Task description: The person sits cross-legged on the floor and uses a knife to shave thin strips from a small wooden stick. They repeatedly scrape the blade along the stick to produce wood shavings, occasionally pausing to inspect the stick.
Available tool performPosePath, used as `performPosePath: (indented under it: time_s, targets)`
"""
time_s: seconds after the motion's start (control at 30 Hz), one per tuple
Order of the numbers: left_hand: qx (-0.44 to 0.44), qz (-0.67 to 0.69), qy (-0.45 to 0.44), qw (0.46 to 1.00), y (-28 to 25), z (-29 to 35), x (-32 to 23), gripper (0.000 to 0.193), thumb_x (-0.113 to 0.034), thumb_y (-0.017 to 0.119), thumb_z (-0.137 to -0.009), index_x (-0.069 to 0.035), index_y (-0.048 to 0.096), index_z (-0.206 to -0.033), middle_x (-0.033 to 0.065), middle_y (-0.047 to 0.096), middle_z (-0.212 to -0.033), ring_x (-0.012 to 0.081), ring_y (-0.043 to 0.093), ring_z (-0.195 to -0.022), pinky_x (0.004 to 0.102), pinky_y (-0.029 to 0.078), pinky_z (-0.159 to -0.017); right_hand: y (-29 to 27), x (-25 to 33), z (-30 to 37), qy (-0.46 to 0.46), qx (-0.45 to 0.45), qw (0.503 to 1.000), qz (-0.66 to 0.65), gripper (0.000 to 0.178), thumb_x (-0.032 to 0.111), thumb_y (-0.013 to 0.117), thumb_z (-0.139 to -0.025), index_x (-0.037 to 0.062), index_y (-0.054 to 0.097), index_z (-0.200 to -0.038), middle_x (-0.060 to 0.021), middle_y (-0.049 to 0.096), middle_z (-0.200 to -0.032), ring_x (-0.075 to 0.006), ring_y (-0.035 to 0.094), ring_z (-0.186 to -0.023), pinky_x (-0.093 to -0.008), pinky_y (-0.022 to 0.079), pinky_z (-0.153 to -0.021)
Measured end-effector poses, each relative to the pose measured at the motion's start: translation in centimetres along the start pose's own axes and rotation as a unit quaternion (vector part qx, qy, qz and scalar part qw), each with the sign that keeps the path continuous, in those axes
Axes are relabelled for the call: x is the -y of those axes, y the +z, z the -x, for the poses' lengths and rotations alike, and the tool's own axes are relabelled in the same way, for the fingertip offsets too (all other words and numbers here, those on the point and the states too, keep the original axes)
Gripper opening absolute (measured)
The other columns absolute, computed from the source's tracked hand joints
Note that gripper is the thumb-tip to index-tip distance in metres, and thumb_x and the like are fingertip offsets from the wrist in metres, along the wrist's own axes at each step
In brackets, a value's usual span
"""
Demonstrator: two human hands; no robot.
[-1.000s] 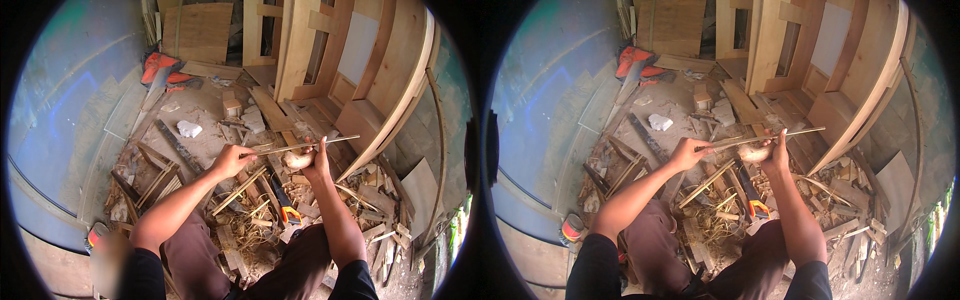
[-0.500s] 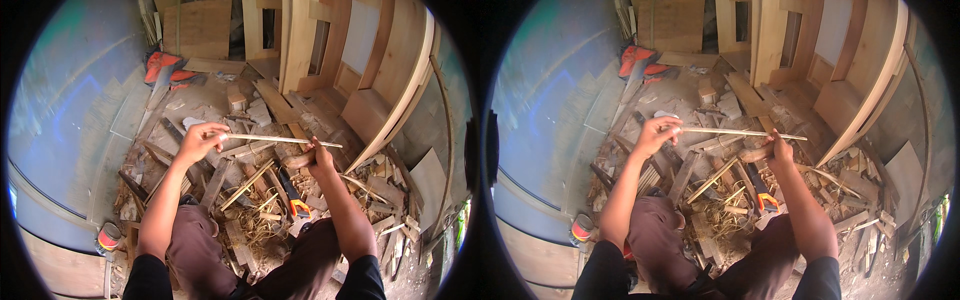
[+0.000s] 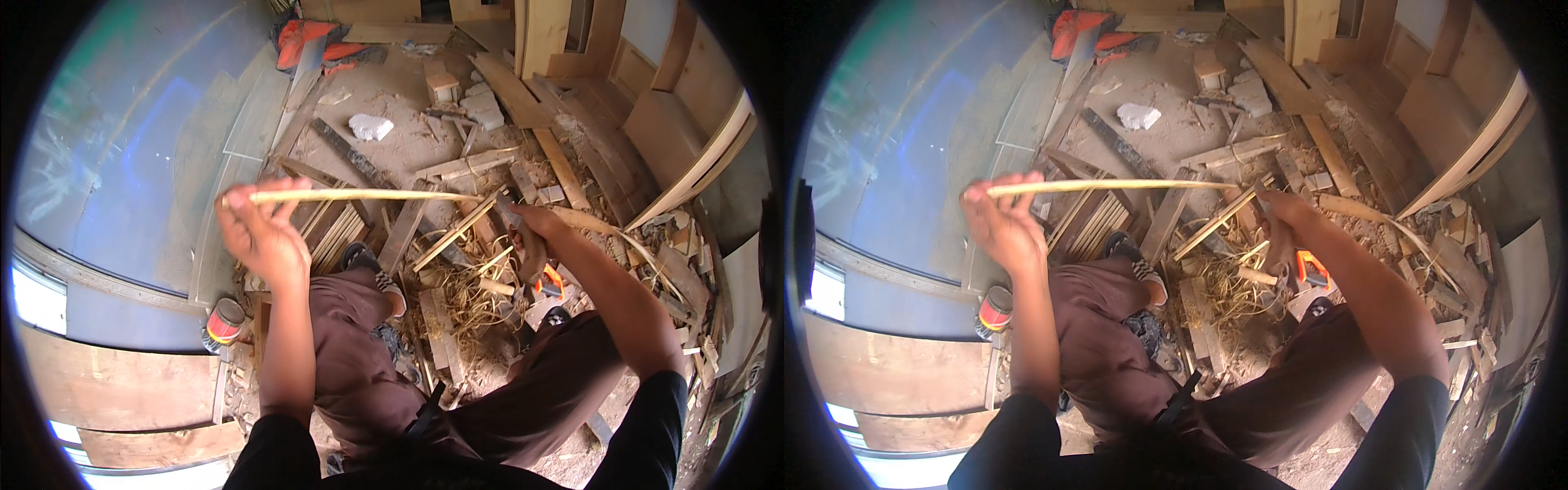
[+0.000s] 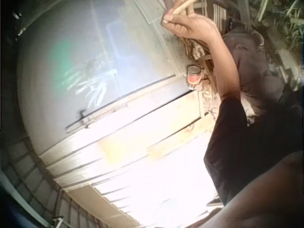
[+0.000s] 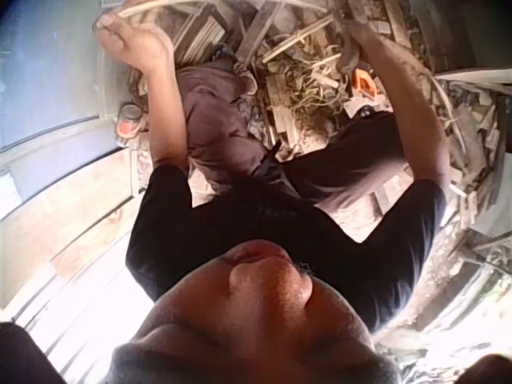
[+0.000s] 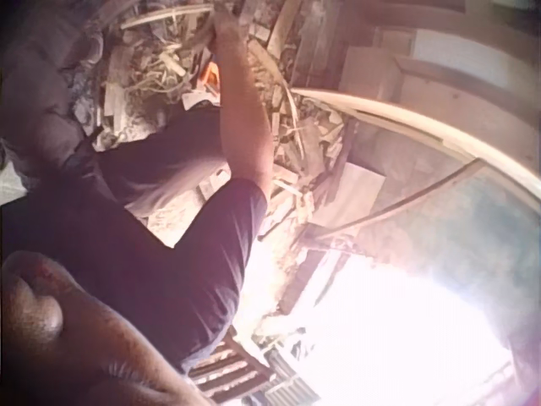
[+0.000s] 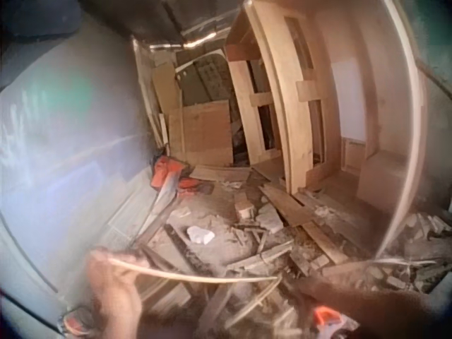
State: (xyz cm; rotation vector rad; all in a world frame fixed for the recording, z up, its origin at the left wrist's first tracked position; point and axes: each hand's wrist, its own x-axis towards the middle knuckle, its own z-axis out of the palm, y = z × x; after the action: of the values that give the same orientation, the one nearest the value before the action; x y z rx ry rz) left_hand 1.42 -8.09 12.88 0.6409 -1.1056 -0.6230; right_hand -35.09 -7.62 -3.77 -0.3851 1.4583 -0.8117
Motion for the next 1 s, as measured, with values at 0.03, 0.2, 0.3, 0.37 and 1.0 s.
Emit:
performPosePath:
  time_s: [0.03,0.2,0.3,0.37,1.0]
  targets:
    - [-0.014,-0.018,-0.008,1.0,-0.9,1.2,-0.1,0.04,-0.041,0.052,-0.106,-0.002,0.045,-0.107,0.0181,0.065,-0.089,0.0327,0.07,-0.087,0.0513,0.064,-0.08,-0.8,-0.5,-0.5,0.008,0.009,0.999,0.032,0.042,0.044,0.061,-0.1,0.0068,0.054,-0.118,-0.0091,0.061,-0.082,-0.018,0.056,-0.062,-0.0366,0.051,-0.053]
    - [0.014,-0.171,-0.104,0.98,-4.3,8.0,-0.7,0.025,-0.023,0.046,-0.109,0.001,0.044,-0.103,0.0205,0.067,-0.081,0.0297,0.073,-0.073,0.0389,0.065,-0.067,-3.0,-1.5,-1.8,-0.018,0.012,0.995,0.095,0.045,0.045,0.063,-0.098,0.0048,0.058,-0.119,-0.0104,0.063,-0.082,-0.0196,0.057,-0.059,-0.0389,0.051,-0.052]
    - [0.047,-0.185,-0.119,0.974,-4.6,11.8,0.2,0.017,-0.012,0.043,-0.109,0.004,0.045,-0.104,0.0214,0.069,-0.084,0.0269,0.074,-0.075,0.0338,0.063,-0.069,-3.3,-0.5,-0.6,0.0,-0.004,0.998,0.06,0.043,0.042,0.064,-0.098,0.0047,0.052,-0.116,-0.0094,0.061,-0.082,-0.0169,0.055,-0.058,-0.0378,0.051,-0.052]
    - [0.053,-0.193,-0.142,0.969,-4.7,13.2,1.1,0.018,-0.012,0.043,-0.109,0.005,0.046,-0.105,0.02,0.07,-0.088,0.0244,0.073,-0.08,0.0324,0.063,-0.074,-3.4,0.1,0.0,-0.005,-0.014,0.999,0.038,0.042,0.039,0.064,-0.099,0.0056,0.047,-0.116,-0.0092,0.061,-0.082,-0.0153,0.054,-0.056,-0.0361,0.05,-0.051]
    - [0.051,-0.312,-0.057,0.947,-7.5,16.5,3.4,0.025,-0.013,0.048,-0.107,0.008,0.061,-0.11,0.0158,0.067,-0.107,0.0223,0.07,-0.085,0.032,0.06,-0.078,1.9,0.5,3.8,-0.032,0.009,0.992,0.121,0.033,0.035,0.053,-0.104,0.0026,0.056,-0.106,-0.009,0.062,-0.074,-0.0161,0.056,-0.055,-0.0336,0.049,-0.049]
